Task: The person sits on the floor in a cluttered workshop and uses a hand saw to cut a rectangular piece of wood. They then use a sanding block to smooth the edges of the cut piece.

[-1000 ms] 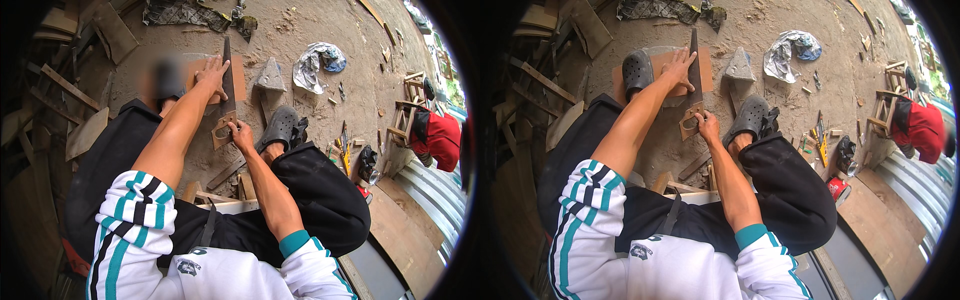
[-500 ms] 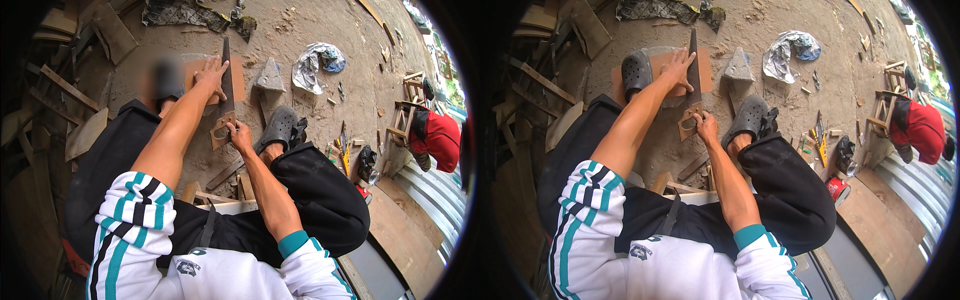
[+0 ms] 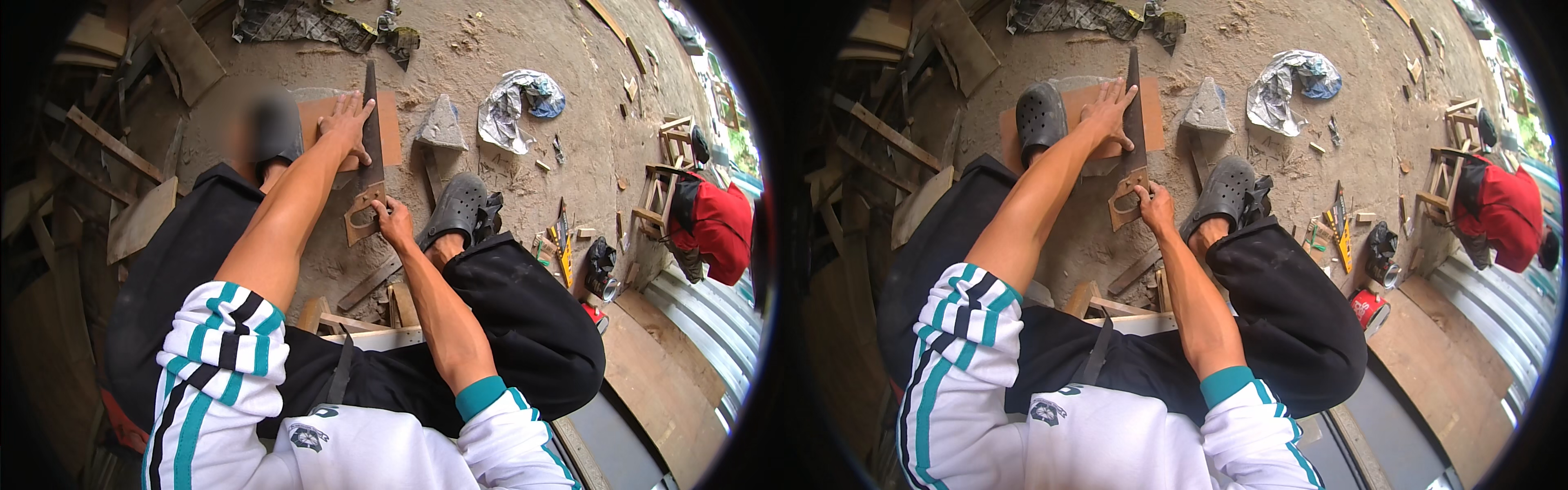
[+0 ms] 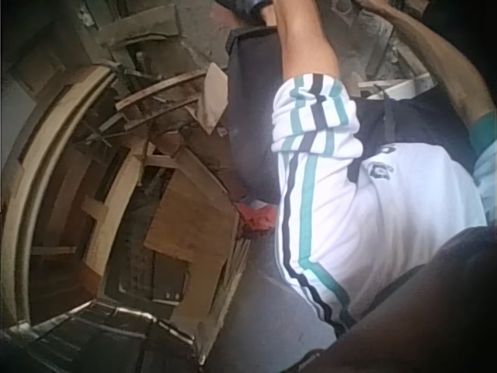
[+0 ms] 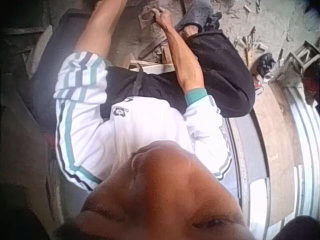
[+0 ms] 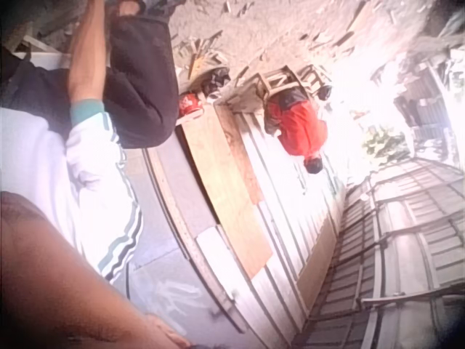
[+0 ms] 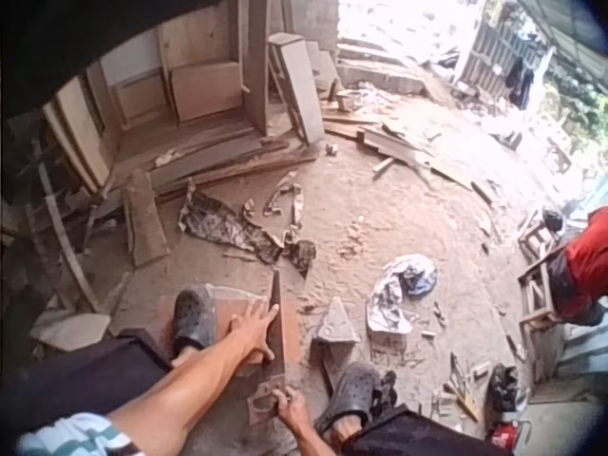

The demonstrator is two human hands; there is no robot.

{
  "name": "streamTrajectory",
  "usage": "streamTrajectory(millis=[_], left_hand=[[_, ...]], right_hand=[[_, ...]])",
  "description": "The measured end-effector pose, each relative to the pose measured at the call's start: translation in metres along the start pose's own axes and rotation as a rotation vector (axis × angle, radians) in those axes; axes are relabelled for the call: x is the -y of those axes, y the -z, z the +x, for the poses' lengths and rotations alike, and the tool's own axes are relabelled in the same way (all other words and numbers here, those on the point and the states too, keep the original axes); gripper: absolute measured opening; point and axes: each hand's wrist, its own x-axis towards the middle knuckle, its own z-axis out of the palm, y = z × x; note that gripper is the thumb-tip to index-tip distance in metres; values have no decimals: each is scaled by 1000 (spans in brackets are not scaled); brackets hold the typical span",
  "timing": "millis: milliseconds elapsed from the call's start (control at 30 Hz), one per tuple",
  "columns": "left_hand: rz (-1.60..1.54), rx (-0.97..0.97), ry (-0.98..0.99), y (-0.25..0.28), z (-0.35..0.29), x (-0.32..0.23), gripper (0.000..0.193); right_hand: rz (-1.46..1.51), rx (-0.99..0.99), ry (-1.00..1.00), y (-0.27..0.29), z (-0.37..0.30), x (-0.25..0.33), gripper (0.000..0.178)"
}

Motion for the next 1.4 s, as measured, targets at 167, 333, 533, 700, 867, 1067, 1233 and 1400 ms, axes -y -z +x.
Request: streamTrajectory(millis=[167,333,533,700,867,1067,1233,1400], left_hand=[[-20,6,9,0,1,-2,139],[3,-41,-11,-7,3,4,139],[26,-31,-47,-3,2,0,140],[31,-63,-34,-15,11,7,138],[48,-65,-63,-19,18,5,142],[53,-45,-51,-20,21,6,144],[42,-79,-69,-25,23,12,144],[33,-73,-78,-21,19,11,144]], right_hand=[[90,-25,-60,-2,5,-9,36],[-3,-247,30,8,35,-15,33],[36,-214,-105,30,78,-8,29],[-27,148,-255,27,51,8,51],[-75,203,-93,23,35,-14,47],[-166,270,45,31,30,-3,39],[-141,249,115,23,30,-13,35],[-172,224,171,19,32,-19,35]])
